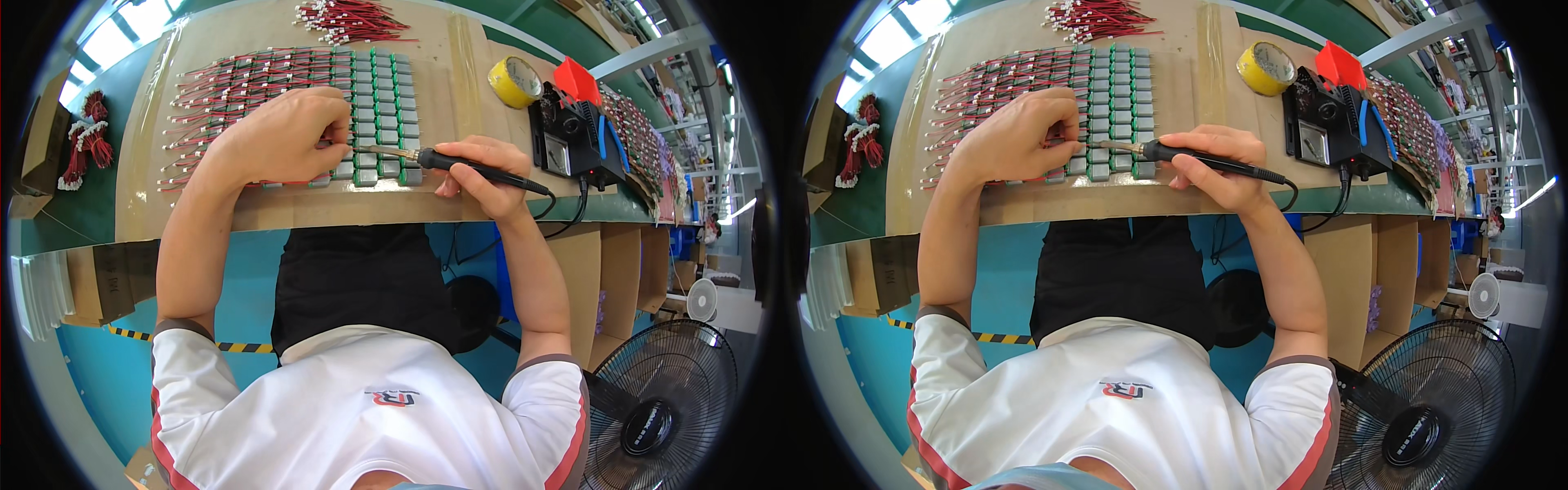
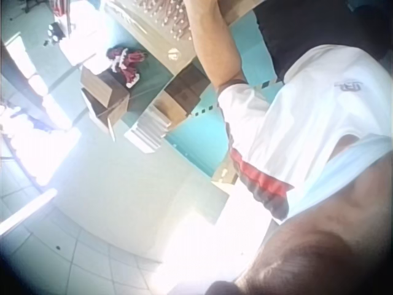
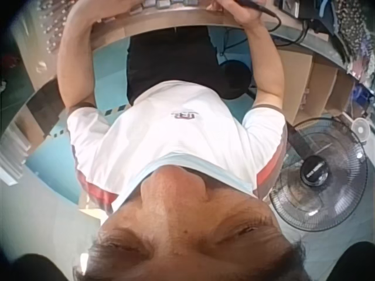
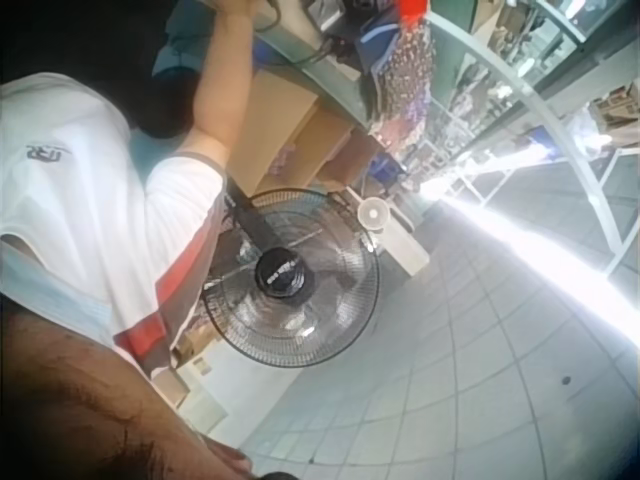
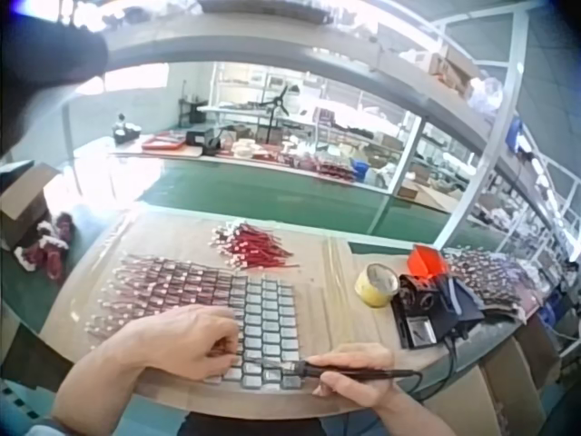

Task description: Soldering wires onto small electronic components arranged in a grid on a workbench.

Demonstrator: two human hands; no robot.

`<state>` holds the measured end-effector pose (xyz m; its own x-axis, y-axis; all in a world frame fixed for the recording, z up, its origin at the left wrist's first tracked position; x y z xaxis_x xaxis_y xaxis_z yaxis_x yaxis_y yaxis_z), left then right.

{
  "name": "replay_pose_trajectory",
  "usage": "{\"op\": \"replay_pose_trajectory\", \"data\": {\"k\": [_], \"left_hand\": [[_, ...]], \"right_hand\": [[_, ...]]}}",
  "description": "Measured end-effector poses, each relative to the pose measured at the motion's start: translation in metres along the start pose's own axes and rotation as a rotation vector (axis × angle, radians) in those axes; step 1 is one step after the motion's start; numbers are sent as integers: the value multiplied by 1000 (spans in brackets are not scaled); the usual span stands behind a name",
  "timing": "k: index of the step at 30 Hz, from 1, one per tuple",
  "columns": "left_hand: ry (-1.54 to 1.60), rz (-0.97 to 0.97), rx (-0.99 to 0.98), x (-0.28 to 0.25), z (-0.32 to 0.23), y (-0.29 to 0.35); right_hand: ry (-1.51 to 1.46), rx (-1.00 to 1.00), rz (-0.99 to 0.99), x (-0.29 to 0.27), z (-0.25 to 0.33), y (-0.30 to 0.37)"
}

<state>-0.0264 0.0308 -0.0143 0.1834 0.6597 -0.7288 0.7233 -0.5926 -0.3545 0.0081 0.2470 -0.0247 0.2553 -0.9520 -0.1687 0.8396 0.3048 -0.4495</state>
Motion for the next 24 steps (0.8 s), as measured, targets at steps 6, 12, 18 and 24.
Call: {"op": "replay_pose_trajectory", "data": {"k": [6,12,18,24], "left_hand": [[-9,-8,21,-1,-1,-1],[-1,-10,-6,-2,-1,-1],[-7,23,-40,-1,-2,-2],[-13,26,-49,-1,-1,-2]], "right_hand": [[28,-11,11,2,2,-1],[50,-18,21,2,2,-1],[68,-27,30,3,1,-1],[53,-16,19,2,2,-1]]}}
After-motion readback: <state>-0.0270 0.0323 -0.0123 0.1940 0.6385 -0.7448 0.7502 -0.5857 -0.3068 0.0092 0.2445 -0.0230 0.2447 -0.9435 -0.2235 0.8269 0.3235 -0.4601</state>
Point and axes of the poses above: each hand's wrist, its own y-axis away from the middle knuckle, its own x-axis out of the palm, z = x × y, the point moved 9 cm from there along -y, towards the middle knuckle, and after that the axes turned 11 degrees about -z, right-handed, at the moved point
